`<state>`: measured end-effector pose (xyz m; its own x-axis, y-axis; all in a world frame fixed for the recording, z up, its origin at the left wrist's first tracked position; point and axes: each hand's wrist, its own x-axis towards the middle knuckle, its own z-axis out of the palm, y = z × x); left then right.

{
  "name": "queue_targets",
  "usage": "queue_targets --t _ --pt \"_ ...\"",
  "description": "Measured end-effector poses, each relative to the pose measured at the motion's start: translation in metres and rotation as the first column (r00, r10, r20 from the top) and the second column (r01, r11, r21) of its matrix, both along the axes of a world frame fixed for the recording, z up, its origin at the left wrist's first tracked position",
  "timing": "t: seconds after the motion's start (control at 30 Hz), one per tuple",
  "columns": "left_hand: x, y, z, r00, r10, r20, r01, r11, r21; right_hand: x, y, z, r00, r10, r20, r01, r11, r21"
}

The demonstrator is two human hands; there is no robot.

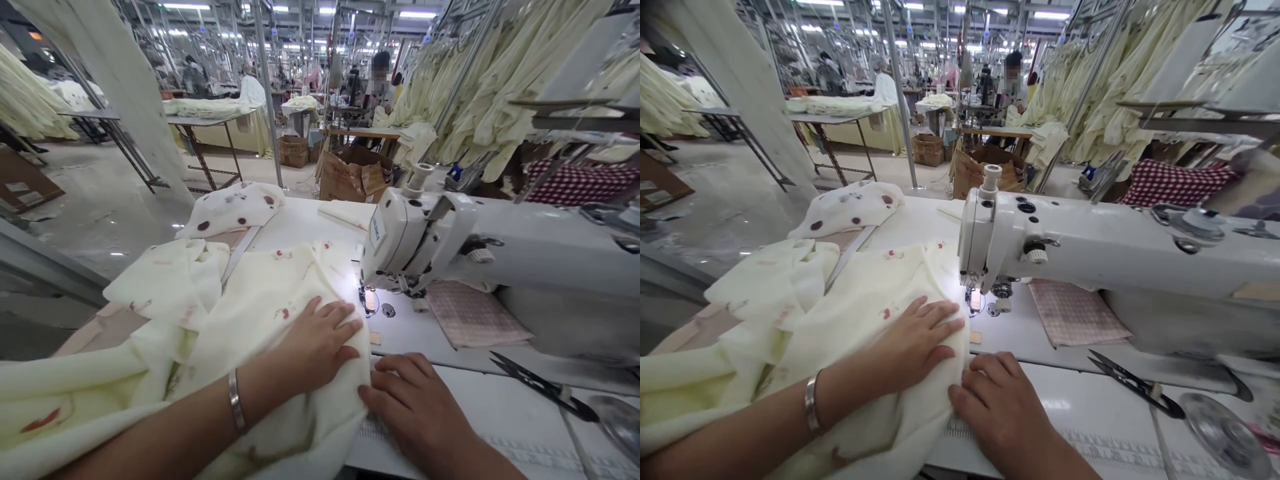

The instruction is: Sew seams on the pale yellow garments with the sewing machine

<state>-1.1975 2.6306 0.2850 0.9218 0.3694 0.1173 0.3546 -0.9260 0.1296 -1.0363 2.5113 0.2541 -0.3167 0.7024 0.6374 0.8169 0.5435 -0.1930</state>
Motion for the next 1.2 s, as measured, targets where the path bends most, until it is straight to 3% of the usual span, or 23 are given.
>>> queue_targets --t 0.2,0.4,0.5,0.57,0.7,1.0,1.2 --pt "0.014 0.028 0.003 0.999 -0.032 -0.005 0.032 0.999 0.016 0.012 0.016 -0.003 0.999 -0.015 0.038 0.016 1.0 -0.009" --pt "0.017 0.033 0.0 0.998 -0.065 -0.006 0.065 0.998 0.003 0.012 0.019 -0.002 0.999 -0.042 0.007 0.043 0.999 -0.017" --pt "0.015 0.037 0.001 0.997 -0.077 0.023 0.078 0.997 -0.01 0.013 0.016 0.002 0.997 -0.075 0.017 0.074 0.996 0.053" --pt "0.013 0.039 0.002 0.989 -0.139 0.055 0.141 0.989 -0.034 0.014 0.013 0.003 0.998 -0.064 0.025 0.062 0.995 0.077" --pt "0.012 0.045 0.003 0.958 -0.274 0.084 0.281 0.957 -0.08 0.016 0.011 -0.005 0.999 0.009 0.053 -0.007 1.0 -0.025" --pt "0.026 0.071 0.003 0.955 -0.273 0.113 0.278 0.96 -0.038 0.026 0.04 0.003 0.989 -0.04 0.139 0.04 0.999 0.004" --pt "0.041 0.1 0.007 0.969 -0.206 0.136 0.208 0.978 0.001 0.038 0.063 -0.007 0.966 -0.164 0.2 0.164 0.986 0.017"
